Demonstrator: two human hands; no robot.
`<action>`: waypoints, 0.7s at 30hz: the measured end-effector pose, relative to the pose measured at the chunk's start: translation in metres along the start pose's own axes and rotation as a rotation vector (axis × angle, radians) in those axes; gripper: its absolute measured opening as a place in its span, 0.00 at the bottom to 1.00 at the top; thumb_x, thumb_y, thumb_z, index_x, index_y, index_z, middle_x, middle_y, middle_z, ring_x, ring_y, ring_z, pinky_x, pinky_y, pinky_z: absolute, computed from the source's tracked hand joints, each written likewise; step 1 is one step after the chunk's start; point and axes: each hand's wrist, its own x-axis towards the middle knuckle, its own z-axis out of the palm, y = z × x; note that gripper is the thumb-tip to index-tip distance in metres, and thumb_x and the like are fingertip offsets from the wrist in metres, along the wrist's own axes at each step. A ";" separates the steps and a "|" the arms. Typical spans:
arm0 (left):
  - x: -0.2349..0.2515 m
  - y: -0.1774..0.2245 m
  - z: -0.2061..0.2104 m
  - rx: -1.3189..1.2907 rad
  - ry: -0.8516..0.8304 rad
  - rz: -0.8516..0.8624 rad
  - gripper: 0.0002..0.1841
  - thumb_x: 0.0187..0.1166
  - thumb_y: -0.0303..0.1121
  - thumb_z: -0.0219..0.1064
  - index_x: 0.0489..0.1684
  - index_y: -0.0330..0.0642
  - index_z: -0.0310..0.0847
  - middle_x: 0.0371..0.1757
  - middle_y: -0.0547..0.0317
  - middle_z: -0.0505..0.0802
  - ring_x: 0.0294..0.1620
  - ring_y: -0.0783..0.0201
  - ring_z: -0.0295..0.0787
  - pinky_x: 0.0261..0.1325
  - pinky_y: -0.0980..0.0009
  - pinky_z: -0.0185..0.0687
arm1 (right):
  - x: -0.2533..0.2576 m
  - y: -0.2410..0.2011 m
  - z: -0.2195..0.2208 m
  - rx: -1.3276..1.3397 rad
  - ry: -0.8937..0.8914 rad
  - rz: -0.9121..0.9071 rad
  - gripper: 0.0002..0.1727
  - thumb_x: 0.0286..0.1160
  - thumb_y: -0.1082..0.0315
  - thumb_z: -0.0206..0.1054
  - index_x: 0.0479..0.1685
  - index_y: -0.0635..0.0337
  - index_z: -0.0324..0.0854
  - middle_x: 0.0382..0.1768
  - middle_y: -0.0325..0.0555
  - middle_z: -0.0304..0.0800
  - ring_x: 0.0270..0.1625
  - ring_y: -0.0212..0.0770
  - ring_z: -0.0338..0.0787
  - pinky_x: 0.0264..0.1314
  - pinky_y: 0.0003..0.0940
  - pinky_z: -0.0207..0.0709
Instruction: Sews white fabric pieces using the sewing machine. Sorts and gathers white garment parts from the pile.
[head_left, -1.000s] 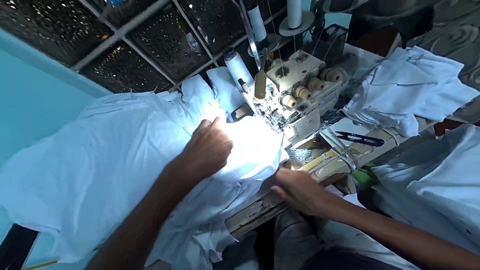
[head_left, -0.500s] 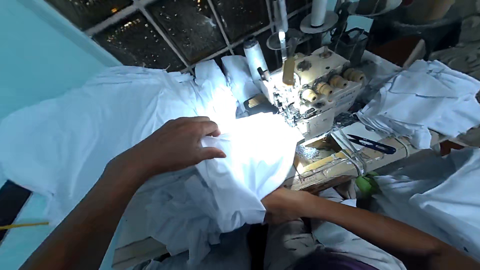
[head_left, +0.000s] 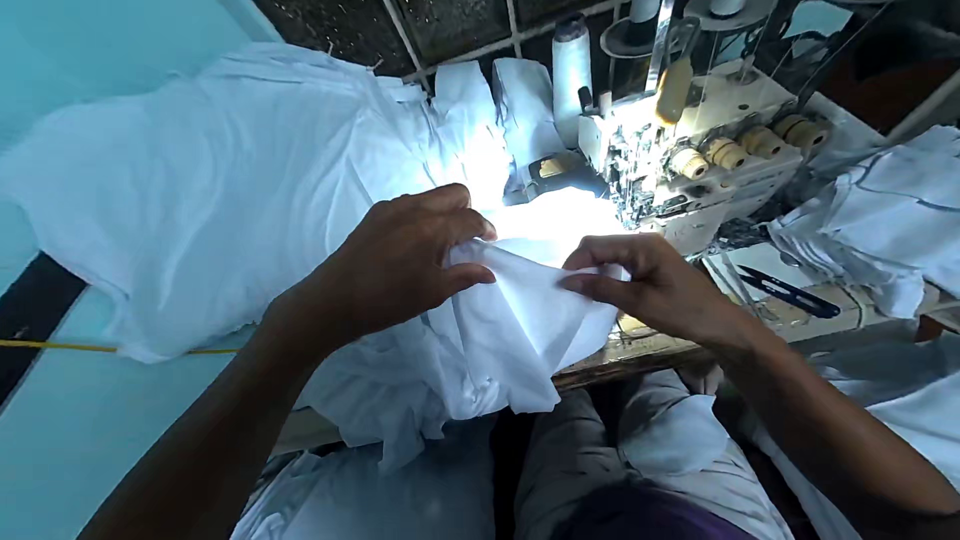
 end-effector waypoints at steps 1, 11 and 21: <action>0.000 0.003 0.001 0.014 0.009 0.004 0.17 0.73 0.43 0.71 0.50 0.40 0.92 0.35 0.58 0.82 0.31 0.65 0.78 0.33 0.70 0.70 | 0.000 0.000 -0.002 -0.013 0.033 -0.028 0.05 0.78 0.70 0.68 0.39 0.59 0.89 0.33 0.33 0.89 0.35 0.19 0.85 0.37 0.15 0.79; 0.007 0.003 0.013 0.288 0.113 0.135 0.13 0.86 0.30 0.58 0.39 0.32 0.88 0.28 0.44 0.80 0.29 0.45 0.80 0.50 0.43 0.67 | -0.026 0.030 -0.008 -0.168 0.110 -0.067 0.11 0.71 0.63 0.75 0.44 0.60 0.90 0.36 0.36 0.90 0.40 0.22 0.87 0.44 0.16 0.80; -0.008 0.020 -0.017 -0.300 -0.035 0.095 0.20 0.86 0.43 0.57 0.22 0.44 0.82 0.28 0.70 0.85 0.43 0.75 0.85 0.65 0.65 0.79 | -0.031 0.073 -0.025 -0.564 0.308 -0.006 0.10 0.72 0.63 0.75 0.35 0.61 0.93 0.43 0.56 0.87 0.51 0.56 0.84 0.55 0.52 0.75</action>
